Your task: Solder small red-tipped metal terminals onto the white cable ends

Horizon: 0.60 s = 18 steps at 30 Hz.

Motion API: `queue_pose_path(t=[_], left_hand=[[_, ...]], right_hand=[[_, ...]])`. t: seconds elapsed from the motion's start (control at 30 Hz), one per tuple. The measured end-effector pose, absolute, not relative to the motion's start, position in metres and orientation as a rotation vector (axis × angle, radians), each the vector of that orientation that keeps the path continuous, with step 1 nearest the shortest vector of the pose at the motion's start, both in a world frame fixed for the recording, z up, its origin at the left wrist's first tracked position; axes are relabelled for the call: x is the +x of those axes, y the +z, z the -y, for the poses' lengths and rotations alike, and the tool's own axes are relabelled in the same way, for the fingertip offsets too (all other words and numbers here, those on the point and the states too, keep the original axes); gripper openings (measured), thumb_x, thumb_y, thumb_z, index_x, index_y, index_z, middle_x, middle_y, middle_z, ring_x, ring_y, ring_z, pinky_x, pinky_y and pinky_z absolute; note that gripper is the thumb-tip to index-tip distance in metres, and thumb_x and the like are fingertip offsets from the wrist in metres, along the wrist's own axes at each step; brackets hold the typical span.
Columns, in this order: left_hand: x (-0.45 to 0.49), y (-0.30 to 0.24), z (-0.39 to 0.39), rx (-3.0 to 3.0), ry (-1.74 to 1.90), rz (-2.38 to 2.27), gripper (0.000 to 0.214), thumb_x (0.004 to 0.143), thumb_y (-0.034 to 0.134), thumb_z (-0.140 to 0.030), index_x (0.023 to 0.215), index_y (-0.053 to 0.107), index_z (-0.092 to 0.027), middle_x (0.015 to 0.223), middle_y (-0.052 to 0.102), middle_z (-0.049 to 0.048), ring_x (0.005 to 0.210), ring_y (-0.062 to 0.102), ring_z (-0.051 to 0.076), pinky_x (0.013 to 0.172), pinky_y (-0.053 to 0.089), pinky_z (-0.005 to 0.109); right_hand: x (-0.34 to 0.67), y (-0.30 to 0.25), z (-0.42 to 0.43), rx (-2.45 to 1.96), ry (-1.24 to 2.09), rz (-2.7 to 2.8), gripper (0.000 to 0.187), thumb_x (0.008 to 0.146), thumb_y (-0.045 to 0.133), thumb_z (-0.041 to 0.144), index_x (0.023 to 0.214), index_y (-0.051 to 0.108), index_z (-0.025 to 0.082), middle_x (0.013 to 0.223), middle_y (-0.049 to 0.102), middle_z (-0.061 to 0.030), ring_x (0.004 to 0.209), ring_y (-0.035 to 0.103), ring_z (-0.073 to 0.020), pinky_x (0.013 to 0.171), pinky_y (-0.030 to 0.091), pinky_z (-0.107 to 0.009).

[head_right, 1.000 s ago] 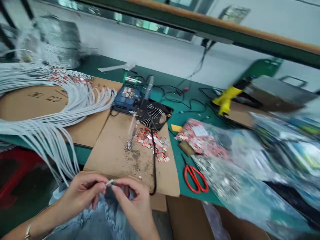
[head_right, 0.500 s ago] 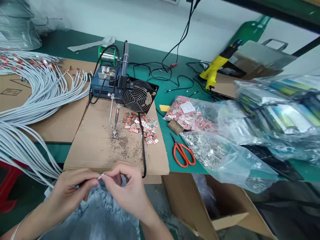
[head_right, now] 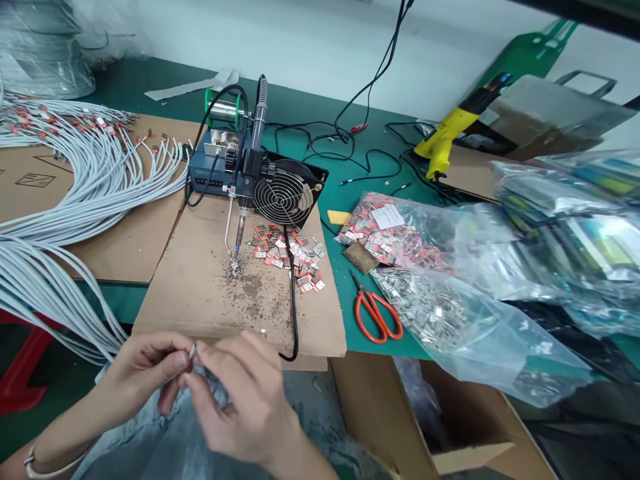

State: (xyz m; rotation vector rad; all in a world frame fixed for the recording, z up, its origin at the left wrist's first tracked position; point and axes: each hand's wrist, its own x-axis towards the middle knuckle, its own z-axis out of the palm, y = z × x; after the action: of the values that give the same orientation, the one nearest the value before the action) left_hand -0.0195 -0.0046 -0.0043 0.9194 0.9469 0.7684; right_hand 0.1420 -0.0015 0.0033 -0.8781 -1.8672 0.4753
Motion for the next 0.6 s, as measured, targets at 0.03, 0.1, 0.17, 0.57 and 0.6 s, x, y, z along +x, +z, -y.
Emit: queue_pose_path(t=[0.03, 0.1, 0.17, 0.57, 0.6], left_hand=[[-0.022, -0.003, 0.003, 0.902, 0.753, -0.923, 0.041, 0.074, 0.063, -0.053, 0.068, 0.061, -0.012, 0.046, 0.050, -0.0045, 0.033, 0.045, 0.005, 0.035, 0.036, 0.014], [-0.025, -0.002, 0.002, 0.893, 0.721, -0.885, 0.040, 0.075, 0.062, -0.052, 0.072, 0.063, -0.012, 0.049, 0.051, -0.0040, 0.034, 0.046, 0.004, 0.036, 0.036, 0.014], [-0.026, -0.002, 0.001, 0.897, 0.698, -0.867, 0.040, 0.077, 0.061, -0.052, 0.074, 0.063, -0.012, 0.049, 0.051, -0.0042, 0.034, 0.046, 0.004, 0.036, 0.035, 0.014], [-0.022, -0.001, 0.002, 1.038, 0.669, -0.916, 0.043, 0.081, 0.054, -0.053, 0.063, 0.053, -0.014, 0.045, 0.046, -0.0043, 0.034, 0.043, 0.006, 0.036, 0.032, 0.016], [-0.022, -0.001, 0.003, 1.106, 0.678, -0.924, 0.041, 0.084, 0.051, -0.049, 0.063, 0.053, -0.014, 0.044, 0.045, -0.0048, 0.034, 0.042, 0.006, 0.037, 0.032, 0.017]], right_hand=[[0.145, 0.005, 0.001, -0.915, 0.615, 1.828, 0.022, 0.074, 0.062, 0.007, 0.094, 0.065, 0.015, 0.069, 0.066, -0.0046, 0.057, 0.055, -0.0152, 0.052, 0.044, -0.029], [0.150, 0.007, -0.002, -1.014, 0.865, 1.718, 0.017, 0.076, 0.063, 0.010, 0.089, 0.069, 0.018, 0.066, 0.065, -0.0021, 0.054, 0.054, -0.0136, 0.051, 0.043, -0.027], [0.151, 0.008, -0.005, -1.042, 1.030, 1.641, 0.012, 0.077, 0.063, 0.013, 0.083, 0.072, 0.020, 0.060, 0.064, -0.0015, 0.052, 0.053, -0.0133, 0.049, 0.042, -0.026], [0.141, 0.006, -0.006, -0.932, 1.478, 1.277, 0.014, 0.072, 0.065, 0.014, 0.073, 0.077, 0.022, 0.056, 0.067, -0.0023, 0.047, 0.054, -0.0114, 0.045, 0.041, -0.022], [0.140, 0.003, -0.006, -0.901, 1.546, 1.209, 0.012, 0.071, 0.066, 0.016, 0.072, 0.076, 0.023, 0.055, 0.067, -0.0017, 0.047, 0.053, -0.0105, 0.045, 0.041, -0.021]])
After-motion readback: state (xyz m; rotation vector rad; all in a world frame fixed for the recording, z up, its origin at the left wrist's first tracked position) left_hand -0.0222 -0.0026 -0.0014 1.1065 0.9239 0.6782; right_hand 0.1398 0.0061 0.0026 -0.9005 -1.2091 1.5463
